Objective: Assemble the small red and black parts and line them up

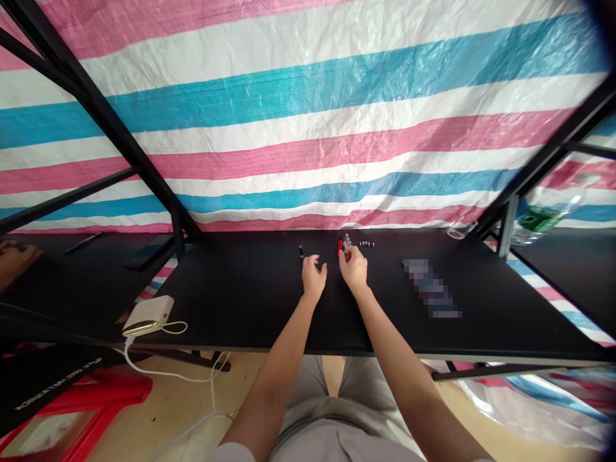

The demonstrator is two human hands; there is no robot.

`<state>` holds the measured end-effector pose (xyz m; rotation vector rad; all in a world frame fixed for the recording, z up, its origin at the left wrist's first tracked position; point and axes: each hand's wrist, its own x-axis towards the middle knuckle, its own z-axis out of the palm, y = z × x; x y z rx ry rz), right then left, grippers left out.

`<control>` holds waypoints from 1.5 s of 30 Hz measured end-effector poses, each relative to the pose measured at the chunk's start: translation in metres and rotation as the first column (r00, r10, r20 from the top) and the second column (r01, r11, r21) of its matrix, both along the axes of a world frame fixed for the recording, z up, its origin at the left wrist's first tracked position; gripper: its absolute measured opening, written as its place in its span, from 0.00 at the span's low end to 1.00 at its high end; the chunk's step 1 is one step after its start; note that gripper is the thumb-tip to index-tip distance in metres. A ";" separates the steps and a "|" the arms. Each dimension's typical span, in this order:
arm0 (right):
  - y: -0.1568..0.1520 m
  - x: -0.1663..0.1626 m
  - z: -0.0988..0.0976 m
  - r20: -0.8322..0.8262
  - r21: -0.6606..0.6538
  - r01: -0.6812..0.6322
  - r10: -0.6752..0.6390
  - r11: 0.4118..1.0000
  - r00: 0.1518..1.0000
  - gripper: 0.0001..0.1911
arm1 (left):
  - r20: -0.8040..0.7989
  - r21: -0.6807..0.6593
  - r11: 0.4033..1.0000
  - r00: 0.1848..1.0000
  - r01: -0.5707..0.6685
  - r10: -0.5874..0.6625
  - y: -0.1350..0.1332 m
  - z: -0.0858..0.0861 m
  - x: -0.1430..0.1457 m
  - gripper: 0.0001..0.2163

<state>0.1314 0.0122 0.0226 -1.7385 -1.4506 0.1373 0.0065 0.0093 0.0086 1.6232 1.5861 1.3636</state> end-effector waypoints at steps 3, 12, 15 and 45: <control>-0.008 -0.012 -0.007 -0.034 0.154 -0.114 0.121 0.981 0.992 0.11 | 0.334 0.020 0.994 0.937 -0.110 0.097 -0.001 0.000 -0.008 0.25; -0.019 -0.016 -0.017 -0.025 0.208 -0.229 0.240 0.951 0.971 0.11 | 0.844 -0.080 0.984 0.537 0.160 -0.019 0.014 0.003 -0.025 0.39; -0.019 -0.016 -0.017 -0.033 0.217 -0.235 0.247 0.948 0.968 0.11 | 0.875 -0.109 0.977 0.483 0.183 0.008 0.016 0.006 -0.027 0.33; -0.024 -0.018 -0.016 0.046 0.063 -0.394 0.392 0.917 0.919 0.14 | 0.793 -0.114 0.935 0.598 0.335 -0.118 -0.001 0.003 -0.020 0.17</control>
